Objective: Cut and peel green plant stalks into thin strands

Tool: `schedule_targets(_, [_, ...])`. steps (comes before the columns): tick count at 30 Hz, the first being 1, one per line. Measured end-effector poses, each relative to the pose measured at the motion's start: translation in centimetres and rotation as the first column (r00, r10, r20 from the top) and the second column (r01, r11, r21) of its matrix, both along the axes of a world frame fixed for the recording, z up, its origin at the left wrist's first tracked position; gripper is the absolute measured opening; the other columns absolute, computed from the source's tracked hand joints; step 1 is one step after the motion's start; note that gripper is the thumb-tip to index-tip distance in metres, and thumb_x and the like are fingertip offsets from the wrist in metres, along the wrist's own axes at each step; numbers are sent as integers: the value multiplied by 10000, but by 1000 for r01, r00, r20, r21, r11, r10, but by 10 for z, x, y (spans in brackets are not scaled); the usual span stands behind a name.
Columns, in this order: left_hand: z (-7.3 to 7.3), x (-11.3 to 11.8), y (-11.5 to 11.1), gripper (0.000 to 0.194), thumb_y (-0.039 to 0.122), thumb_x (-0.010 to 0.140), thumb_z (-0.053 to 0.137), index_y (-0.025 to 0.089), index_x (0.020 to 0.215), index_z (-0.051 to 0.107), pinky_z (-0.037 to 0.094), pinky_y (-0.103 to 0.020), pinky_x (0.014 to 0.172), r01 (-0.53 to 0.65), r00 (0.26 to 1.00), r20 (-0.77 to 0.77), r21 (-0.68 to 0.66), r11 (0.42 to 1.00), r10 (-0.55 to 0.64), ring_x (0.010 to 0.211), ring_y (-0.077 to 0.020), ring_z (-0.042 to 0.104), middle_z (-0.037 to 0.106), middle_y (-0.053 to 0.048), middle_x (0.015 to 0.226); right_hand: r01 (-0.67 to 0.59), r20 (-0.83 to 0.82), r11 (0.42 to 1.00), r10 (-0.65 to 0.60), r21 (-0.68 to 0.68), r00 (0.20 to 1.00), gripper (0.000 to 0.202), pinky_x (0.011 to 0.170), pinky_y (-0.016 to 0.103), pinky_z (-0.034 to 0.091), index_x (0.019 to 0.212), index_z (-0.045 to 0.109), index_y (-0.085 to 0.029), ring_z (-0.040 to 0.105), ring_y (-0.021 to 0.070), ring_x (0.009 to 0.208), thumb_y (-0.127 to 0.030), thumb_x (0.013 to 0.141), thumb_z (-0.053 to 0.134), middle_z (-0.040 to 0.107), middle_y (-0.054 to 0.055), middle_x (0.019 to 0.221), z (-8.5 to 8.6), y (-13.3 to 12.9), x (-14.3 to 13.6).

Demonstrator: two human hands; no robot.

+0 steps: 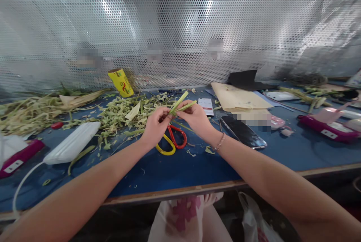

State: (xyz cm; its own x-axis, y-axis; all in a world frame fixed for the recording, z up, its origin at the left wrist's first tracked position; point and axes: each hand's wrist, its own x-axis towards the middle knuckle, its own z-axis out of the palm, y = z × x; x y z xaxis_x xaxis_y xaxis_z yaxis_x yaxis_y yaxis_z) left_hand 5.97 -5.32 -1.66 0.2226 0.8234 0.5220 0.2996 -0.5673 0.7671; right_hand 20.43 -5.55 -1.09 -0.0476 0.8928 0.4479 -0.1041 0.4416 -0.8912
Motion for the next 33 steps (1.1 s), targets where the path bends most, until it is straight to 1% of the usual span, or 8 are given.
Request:
schedule_targets(4, [-1,1,-2,79,247,760,515,180,800,525,405,-240,567,0,1000,5,4,1000,0,621,-118,529,573,-5,701,-75,-135,995,65,-70,989,96,540,210,399,644,512,-177,489,59,554,-143,592,586,526,-55,632,1,-4,-1])
schedule_targets(7, [0,2,-4,72,248,769,516,183,794,501,371,-227,529,-6,1000,5,35,999,5,565,-95,476,532,10,681,-176,-235,974,140,-140,962,85,502,198,380,629,488,-181,477,55,503,-140,596,554,496,-71,545,2,-6,0])
schedule_targets(10, [2,3,-8,82,258,782,511,187,784,471,346,-220,504,33,999,12,54,998,-33,532,-84,427,467,28,647,-273,-304,956,229,-111,925,79,523,208,421,640,471,-185,510,60,498,-154,611,537,518,-68,541,1,-6,0])
schedule_targets(15, [4,2,-10,151,314,838,443,198,745,417,345,-230,509,62,998,25,59,996,-63,528,-92,406,397,38,609,-342,-319,939,311,-44,895,86,545,204,452,671,492,-182,548,60,516,-168,633,569,557,-59,559,0,-6,0])
schedule_targets(19, [-1,0,-6,168,329,870,376,207,757,395,367,-245,545,-16,999,35,107,994,12,558,-100,395,382,31,655,-348,-306,935,312,-70,899,118,575,211,473,701,491,-185,567,64,542,-186,654,600,582,-51,574,2,-8,1])
schedule_targets(22, [-3,-1,-6,180,352,876,354,209,776,395,379,-258,571,-47,999,24,132,990,44,583,-105,396,387,25,684,-307,-307,947,266,-94,914,136,582,221,483,728,491,-190,568,66,543,-207,666,611,585,-52,605,3,-9,-1])
schedule_targets(26, [-2,0,-9,231,420,868,355,205,796,396,386,-264,573,20,1000,20,139,990,-23,597,-104,411,392,21,704,-245,-302,964,205,-100,931,133,538,214,472,738,488,-195,527,54,494,-267,703,594,557,-62,603,4,-9,-4])
schedule_targets(33, [-3,1,-8,283,485,841,387,211,769,386,380,-248,539,104,983,155,5,995,-103,568,-92,380,386,25,699,-244,-280,965,209,-95,937,230,491,196,447,720,479,-200,513,54,480,-356,674,642,535,-74,562,5,-7,-3])
